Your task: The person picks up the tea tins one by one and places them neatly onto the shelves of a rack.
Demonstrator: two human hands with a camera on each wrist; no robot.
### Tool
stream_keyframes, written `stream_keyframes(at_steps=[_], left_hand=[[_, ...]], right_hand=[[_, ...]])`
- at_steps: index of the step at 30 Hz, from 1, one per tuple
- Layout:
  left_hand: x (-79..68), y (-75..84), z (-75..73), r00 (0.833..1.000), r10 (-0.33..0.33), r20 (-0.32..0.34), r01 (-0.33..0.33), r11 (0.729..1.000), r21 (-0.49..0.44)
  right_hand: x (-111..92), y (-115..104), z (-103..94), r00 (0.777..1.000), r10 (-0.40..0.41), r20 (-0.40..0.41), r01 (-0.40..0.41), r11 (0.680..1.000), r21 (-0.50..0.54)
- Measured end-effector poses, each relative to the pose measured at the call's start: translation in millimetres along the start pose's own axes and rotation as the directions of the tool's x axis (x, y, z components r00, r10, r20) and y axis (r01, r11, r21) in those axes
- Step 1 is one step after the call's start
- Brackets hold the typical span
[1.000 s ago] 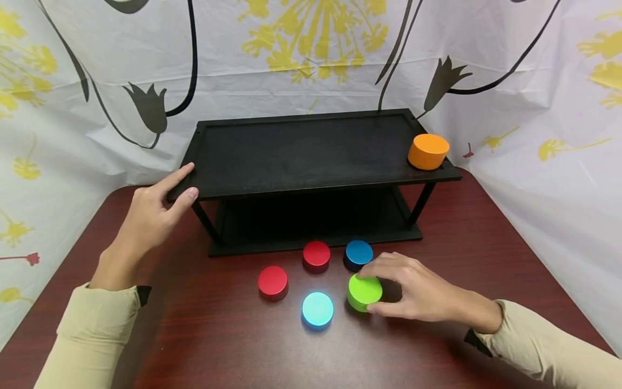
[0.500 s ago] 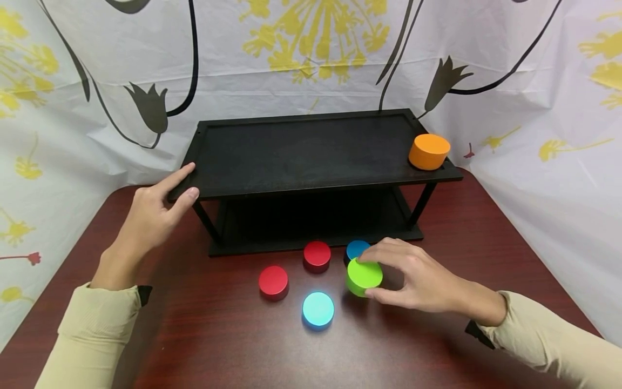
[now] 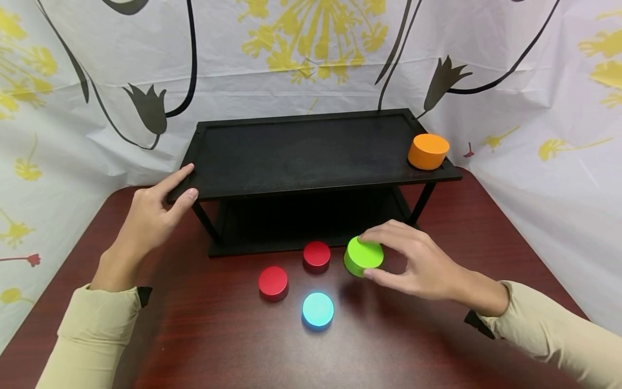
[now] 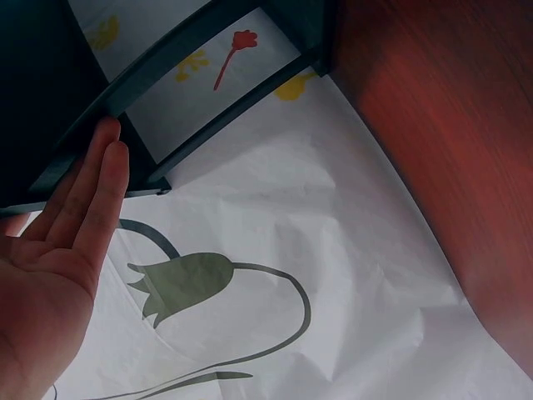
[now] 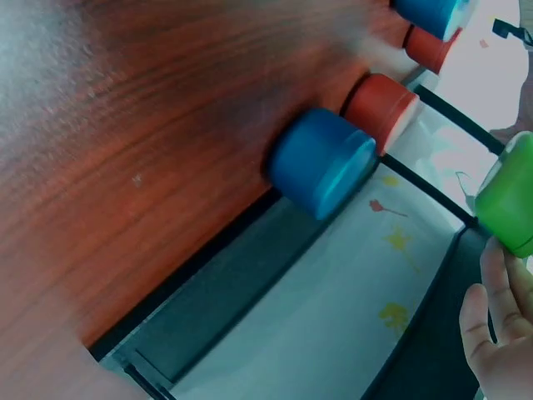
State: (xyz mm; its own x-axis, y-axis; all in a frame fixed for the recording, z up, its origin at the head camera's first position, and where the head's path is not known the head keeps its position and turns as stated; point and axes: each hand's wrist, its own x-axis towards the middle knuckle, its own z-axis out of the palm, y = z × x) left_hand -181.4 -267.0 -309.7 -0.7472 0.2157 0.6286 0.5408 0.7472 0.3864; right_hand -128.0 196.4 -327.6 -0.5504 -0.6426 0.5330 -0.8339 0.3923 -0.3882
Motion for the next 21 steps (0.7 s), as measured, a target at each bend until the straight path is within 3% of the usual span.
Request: stream_keyframes(at_steps=[11,21], left_hand=[[0.5,-0.2,0.4,1.000,0.003,-0.001,-0.003,1.000,-0.007],[0.2,0.5,-0.2,1.000,-0.008,0.003,0.008,1.000,-0.006]], right_hand=[[11,-2,-13.4,0.996,0.042,-0.084,-0.046,0.998,-0.045],[23,-1,-24.0,0.986,0.006,-0.166,-0.014,0.999,-0.047]])
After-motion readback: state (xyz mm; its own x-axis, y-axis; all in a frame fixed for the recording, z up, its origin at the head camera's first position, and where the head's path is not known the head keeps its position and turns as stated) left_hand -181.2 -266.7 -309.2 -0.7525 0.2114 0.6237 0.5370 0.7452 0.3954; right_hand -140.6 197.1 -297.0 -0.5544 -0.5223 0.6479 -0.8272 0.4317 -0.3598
